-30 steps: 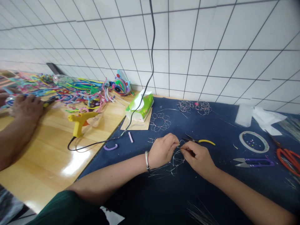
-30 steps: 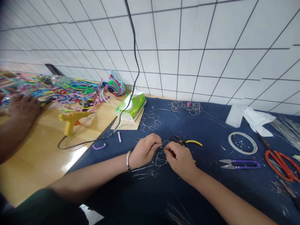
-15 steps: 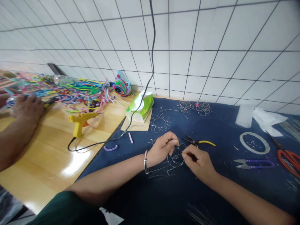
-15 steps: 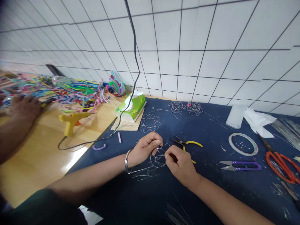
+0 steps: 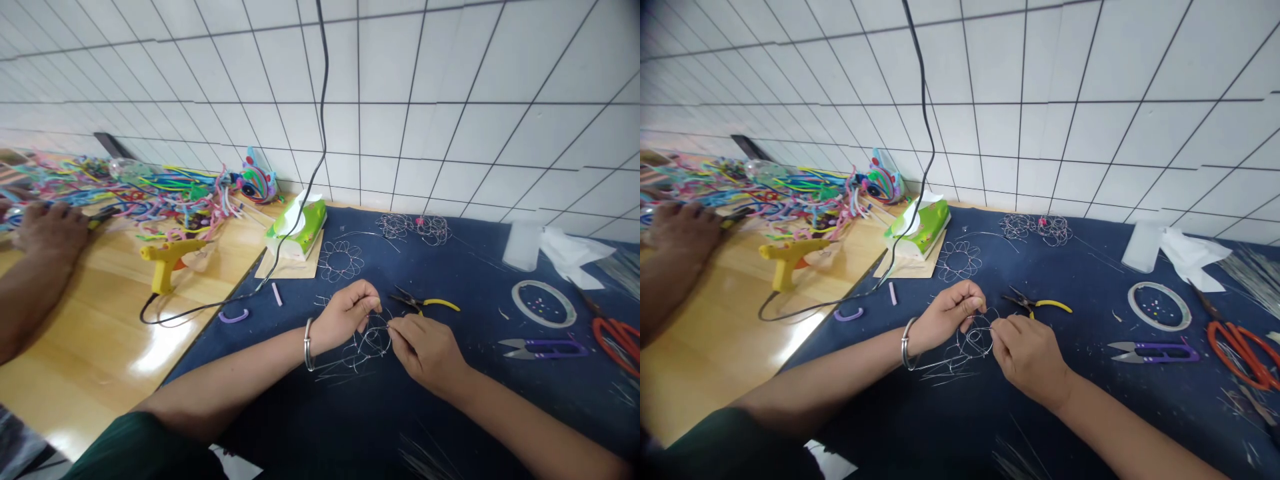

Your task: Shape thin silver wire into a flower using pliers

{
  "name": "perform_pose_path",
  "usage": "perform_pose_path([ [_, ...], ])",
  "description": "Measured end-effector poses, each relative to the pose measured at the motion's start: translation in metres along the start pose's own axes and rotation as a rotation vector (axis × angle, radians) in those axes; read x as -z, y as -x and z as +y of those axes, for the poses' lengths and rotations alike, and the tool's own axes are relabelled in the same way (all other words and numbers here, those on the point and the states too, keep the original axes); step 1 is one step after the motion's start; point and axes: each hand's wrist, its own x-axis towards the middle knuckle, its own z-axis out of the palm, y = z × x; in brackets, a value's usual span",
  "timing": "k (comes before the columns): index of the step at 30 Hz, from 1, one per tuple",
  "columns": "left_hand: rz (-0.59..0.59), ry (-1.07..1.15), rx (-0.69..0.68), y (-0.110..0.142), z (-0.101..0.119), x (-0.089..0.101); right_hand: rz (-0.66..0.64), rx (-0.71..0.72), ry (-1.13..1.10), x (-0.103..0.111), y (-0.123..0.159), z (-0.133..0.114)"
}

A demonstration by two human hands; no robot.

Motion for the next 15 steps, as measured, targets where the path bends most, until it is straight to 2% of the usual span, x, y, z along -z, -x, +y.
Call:
perform_pose_path([
  [15,0.038,-0.374,-0.205,0.008,0.015,0.004,-0.007,0.004,-0.028,0.006,-0.002,0.002],
])
